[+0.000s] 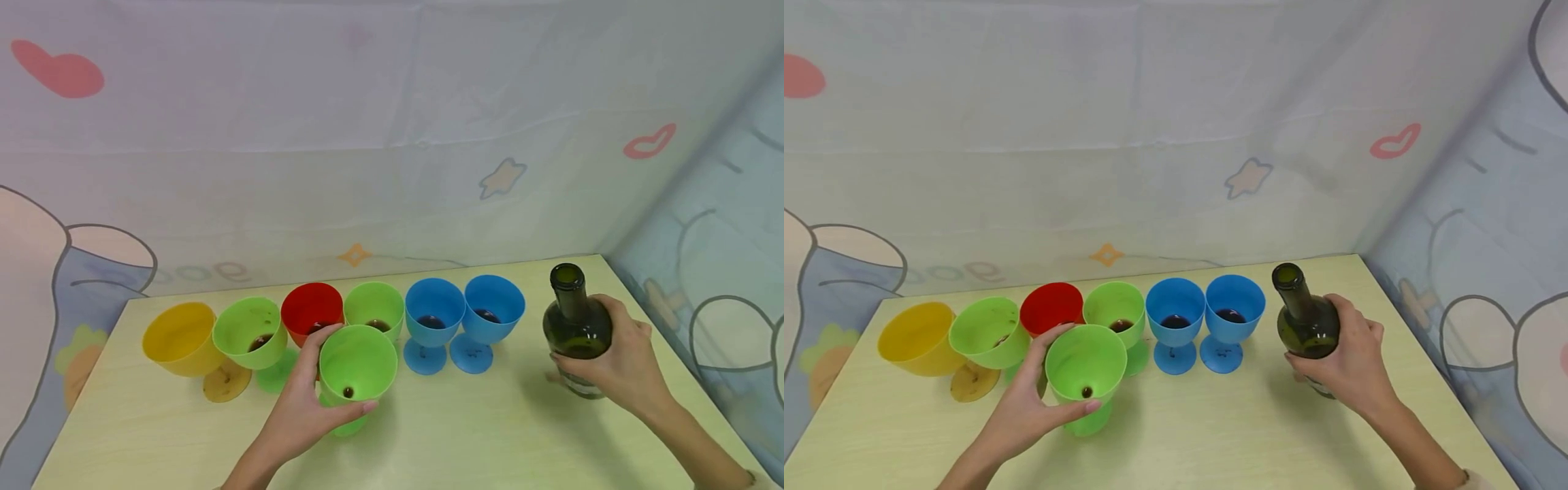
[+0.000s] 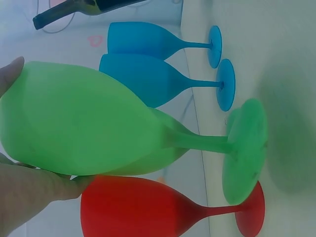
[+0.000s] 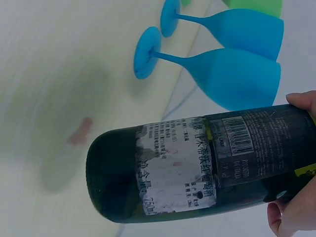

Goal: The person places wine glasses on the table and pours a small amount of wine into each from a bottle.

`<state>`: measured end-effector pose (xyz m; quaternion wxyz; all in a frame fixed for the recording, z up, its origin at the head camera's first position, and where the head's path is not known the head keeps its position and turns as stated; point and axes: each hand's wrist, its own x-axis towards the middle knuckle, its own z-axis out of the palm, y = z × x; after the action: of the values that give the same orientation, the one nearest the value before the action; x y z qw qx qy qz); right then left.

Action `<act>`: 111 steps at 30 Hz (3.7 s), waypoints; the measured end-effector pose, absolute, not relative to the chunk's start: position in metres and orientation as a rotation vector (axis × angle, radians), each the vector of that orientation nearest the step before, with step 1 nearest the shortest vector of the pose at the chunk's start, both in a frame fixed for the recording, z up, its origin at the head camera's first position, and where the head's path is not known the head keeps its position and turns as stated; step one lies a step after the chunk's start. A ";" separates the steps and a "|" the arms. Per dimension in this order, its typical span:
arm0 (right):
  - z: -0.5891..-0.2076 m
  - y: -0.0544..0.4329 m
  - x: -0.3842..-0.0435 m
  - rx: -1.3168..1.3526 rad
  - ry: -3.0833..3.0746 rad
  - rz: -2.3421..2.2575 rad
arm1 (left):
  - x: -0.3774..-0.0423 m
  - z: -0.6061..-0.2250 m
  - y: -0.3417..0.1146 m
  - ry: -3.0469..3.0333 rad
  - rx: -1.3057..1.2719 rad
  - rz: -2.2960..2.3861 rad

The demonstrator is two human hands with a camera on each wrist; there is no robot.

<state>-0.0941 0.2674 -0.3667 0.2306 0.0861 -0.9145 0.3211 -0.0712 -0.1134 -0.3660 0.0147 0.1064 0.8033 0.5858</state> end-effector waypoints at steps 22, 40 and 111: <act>-0.346 0.232 -0.095 0.648 -2.447 0.317 | -0.070 -0.361 -0.103 2.520 0.341 1.850; -0.336 0.207 -0.089 0.748 -2.426 0.056 | -0.071 -0.355 -0.088 2.514 0.324 1.834; -0.310 0.200 -0.090 0.822 -2.234 -0.244 | -0.072 -0.354 -0.075 2.531 0.434 1.798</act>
<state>-0.0896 0.2002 -0.3095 0.3657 0.3199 -0.8688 -0.0950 -0.0717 -0.0752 -0.3535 0.0033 0.1384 0.8075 0.5734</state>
